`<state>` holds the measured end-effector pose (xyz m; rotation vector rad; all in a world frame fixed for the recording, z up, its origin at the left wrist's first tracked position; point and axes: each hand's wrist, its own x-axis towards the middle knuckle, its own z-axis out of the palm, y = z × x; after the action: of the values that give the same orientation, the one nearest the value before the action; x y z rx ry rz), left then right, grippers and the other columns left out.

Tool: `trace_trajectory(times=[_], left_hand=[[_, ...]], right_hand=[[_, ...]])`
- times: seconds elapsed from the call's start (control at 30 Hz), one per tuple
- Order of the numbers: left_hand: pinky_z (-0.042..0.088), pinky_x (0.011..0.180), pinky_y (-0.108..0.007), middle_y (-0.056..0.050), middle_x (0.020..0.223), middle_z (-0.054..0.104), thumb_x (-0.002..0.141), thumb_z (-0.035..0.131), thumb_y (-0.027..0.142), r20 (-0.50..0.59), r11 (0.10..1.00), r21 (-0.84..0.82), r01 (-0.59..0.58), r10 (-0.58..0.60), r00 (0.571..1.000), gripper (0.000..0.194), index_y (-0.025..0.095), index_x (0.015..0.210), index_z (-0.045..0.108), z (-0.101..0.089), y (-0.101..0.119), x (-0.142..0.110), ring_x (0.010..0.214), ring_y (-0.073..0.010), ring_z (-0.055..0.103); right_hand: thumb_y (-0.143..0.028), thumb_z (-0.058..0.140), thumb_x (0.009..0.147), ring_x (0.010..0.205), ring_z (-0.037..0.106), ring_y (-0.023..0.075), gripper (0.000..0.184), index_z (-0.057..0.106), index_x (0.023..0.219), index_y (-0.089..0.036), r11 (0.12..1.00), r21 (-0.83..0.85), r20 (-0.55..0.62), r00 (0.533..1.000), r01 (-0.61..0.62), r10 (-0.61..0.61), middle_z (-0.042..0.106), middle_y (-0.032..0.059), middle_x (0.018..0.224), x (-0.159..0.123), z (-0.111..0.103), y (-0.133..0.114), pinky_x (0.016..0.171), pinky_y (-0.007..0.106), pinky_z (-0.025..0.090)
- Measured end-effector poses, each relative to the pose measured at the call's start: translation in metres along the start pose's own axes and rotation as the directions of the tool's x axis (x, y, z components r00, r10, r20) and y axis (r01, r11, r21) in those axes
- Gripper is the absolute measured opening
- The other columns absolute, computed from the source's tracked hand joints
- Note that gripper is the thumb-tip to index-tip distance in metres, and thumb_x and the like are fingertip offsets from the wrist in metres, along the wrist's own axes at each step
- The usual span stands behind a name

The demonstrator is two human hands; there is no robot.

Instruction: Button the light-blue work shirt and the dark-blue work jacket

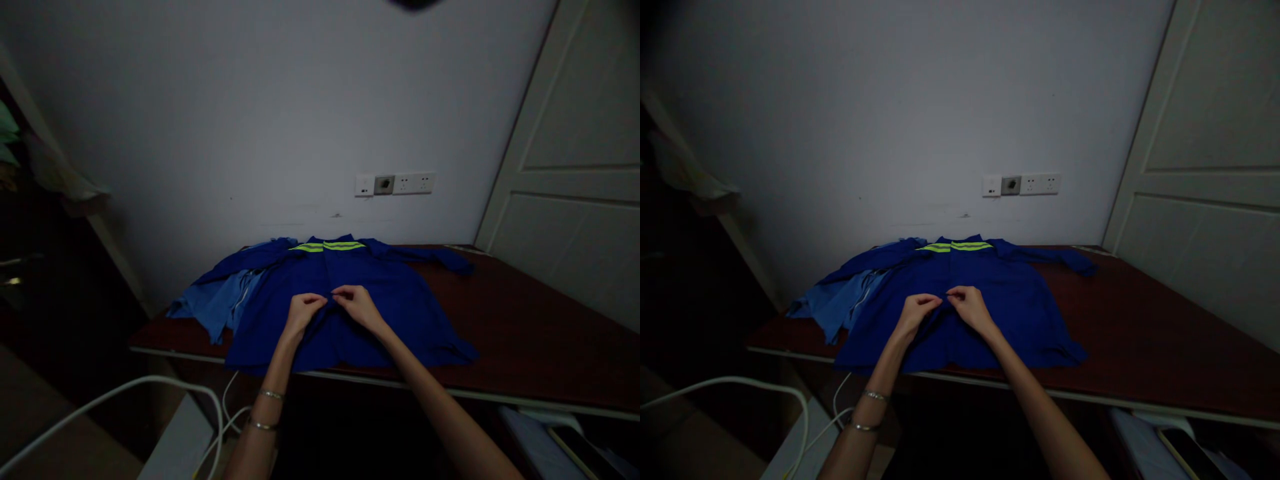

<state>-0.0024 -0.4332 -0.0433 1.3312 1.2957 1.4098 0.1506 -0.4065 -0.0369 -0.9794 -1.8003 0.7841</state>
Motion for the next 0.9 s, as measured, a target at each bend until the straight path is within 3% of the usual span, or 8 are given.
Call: trace_trajectory(times=[0.23,0.3,0.4,0.5,0.67,0.8,0.9], left_hand=[[0.031,0.045,-0.019,-0.001,0.053,0.057,0.056,0.066,0.025,0.04,0.999,0.025,0.033,-0.034,0.999,0.019,0.009,0.066,0.066,-0.013,-0.002,0.0,0.046,-0.0067,0.043],[0.032,0.045,-0.018,0.0,0.056,0.056,0.055,0.066,0.023,-0.025,1.0,0.009,0.003,-0.003,1.0,0.024,0.009,0.074,0.066,-0.017,0.002,0.004,0.047,-0.0066,0.044],[0.031,0.042,-0.017,0.002,0.058,0.054,0.056,0.063,0.021,-0.21,0.992,-0.054,-0.111,0.097,0.973,0.033,0.01,0.087,0.063,-0.018,0.02,0.017,0.045,-0.0056,0.044],[0.029,0.039,-0.016,0.004,0.056,0.049,0.061,0.058,0.022,-0.307,0.963,-0.193,-0.187,0.122,0.944,0.033,0.012,0.092,0.061,-0.007,0.048,0.031,0.043,-0.0049,0.042],[0.03,0.038,-0.014,0.001,0.071,0.053,0.061,0.055,0.02,-0.206,0.857,-0.484,-0.179,0.087,0.975,0.033,0.014,0.094,0.056,0.035,0.083,0.041,0.046,-0.0038,0.046],[0.029,0.036,-0.014,0.0,0.074,0.052,0.061,0.05,0.016,-0.249,0.846,-0.487,-0.217,0.104,0.963,0.029,0.013,0.089,0.055,0.06,0.075,0.061,0.044,-0.0026,0.044],[0.028,0.035,-0.014,0.0,0.068,0.051,0.064,0.046,0.014,-0.267,0.908,-0.357,-0.22,0.127,0.955,0.025,0.012,0.086,0.057,0.062,0.057,0.098,0.044,-0.0038,0.043]], right_hand=[[-0.026,0.053,0.071,0.072,0.061,0.0168,0.021,0.067,0.082,-0.014,0.996,-0.087,-0.151,0.988,-0.03,0.017,0.068,0.0066,0.08,0.002,-0.017,-0.002,0.067,0.026,0.045],[-0.032,0.054,0.072,0.07,0.061,0.0165,0.026,0.067,0.085,-0.014,0.992,-0.124,-0.161,0.987,-0.018,-0.002,0.068,0.0064,0.078,0.005,-0.026,-0.005,0.065,0.025,0.045],[-0.04,0.051,0.075,0.071,0.06,0.0165,0.032,0.067,0.085,-0.015,0.985,-0.173,-0.191,0.98,0.016,-0.049,0.067,0.0062,0.08,0.014,-0.038,-0.008,0.066,0.025,0.045],[-0.038,0.048,0.076,0.071,0.06,0.0166,0.03,0.067,0.081,-0.015,0.976,-0.217,-0.182,0.98,0.034,-0.075,0.067,0.006,0.08,0.031,-0.045,-0.004,0.066,0.025,0.044],[-0.027,0.047,0.073,0.07,0.061,0.0169,0.025,0.068,0.078,-0.014,0.95,-0.311,-0.114,0.992,0.008,-0.045,0.068,0.0063,0.077,0.063,-0.051,0.023,0.064,0.023,0.043],[-0.022,0.046,0.072,0.071,0.062,0.0176,0.025,0.068,0.078,-0.013,0.914,-0.404,-0.046,0.999,-0.02,0.002,0.068,0.008,0.078,0.08,-0.054,0.046,0.065,0.023,0.043],[-0.021,0.045,0.073,0.072,0.062,0.0177,0.025,0.068,0.079,-0.013,0.889,-0.458,0.007,1.0,-0.007,0.011,0.068,0.009,0.079,0.092,-0.057,0.06,0.067,0.023,0.042]])
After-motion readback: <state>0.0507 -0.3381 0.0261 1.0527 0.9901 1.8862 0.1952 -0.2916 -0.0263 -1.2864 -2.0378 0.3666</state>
